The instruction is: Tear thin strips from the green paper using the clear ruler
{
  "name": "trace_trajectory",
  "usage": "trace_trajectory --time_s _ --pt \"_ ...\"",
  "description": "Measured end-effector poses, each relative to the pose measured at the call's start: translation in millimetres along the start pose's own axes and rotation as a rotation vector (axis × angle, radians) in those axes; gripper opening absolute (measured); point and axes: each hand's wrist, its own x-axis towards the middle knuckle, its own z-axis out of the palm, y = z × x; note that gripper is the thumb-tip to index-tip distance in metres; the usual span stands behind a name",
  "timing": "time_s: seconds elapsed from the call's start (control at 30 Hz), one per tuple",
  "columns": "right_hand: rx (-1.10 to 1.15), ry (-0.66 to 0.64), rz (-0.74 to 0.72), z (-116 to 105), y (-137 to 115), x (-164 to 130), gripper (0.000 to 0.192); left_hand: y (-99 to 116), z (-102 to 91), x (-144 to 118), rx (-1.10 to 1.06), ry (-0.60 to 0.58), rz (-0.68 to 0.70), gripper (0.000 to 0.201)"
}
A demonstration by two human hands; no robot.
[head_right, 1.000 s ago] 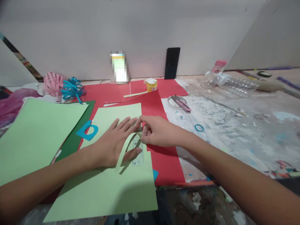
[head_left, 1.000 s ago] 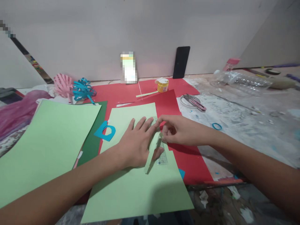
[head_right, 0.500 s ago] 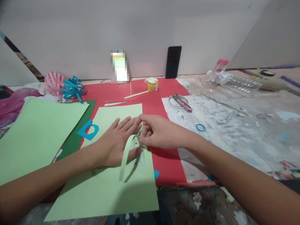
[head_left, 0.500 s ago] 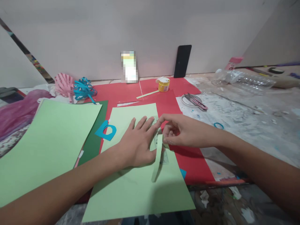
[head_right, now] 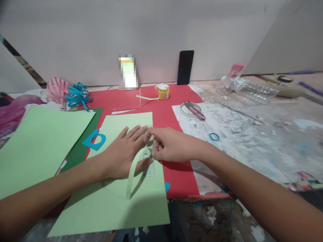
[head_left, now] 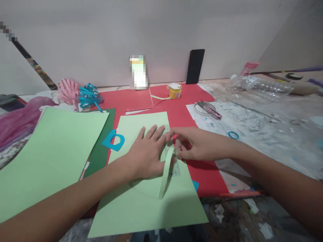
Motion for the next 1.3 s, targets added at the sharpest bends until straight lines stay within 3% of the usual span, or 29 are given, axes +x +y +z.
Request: trace_trajectory --time_s 0.6,0.8,1.07,1.3 --pt "0.080 -0.024 -0.015 -1.4 -0.2 -0.2 0.030 0.0 1.6 1.0 0.006 0.010 -0.021 0.069" --pt "0.047 -0.009 -0.019 -0.3 4.4 2.9 0.026 -5.3 -8.9 -3.7 0.060 0.066 -0.005 0.068" --pt "0.124 -0.032 0.004 -0.2 5.8 9.0 0.022 -47.6 -12.9 6.8 -0.037 -0.100 0.219 0.090" --pt "0.090 0.012 -0.016 -1.0 14.2 25.4 0.015 -56.9 -19.1 35.0 -0.115 -0.023 0.403 0.095"
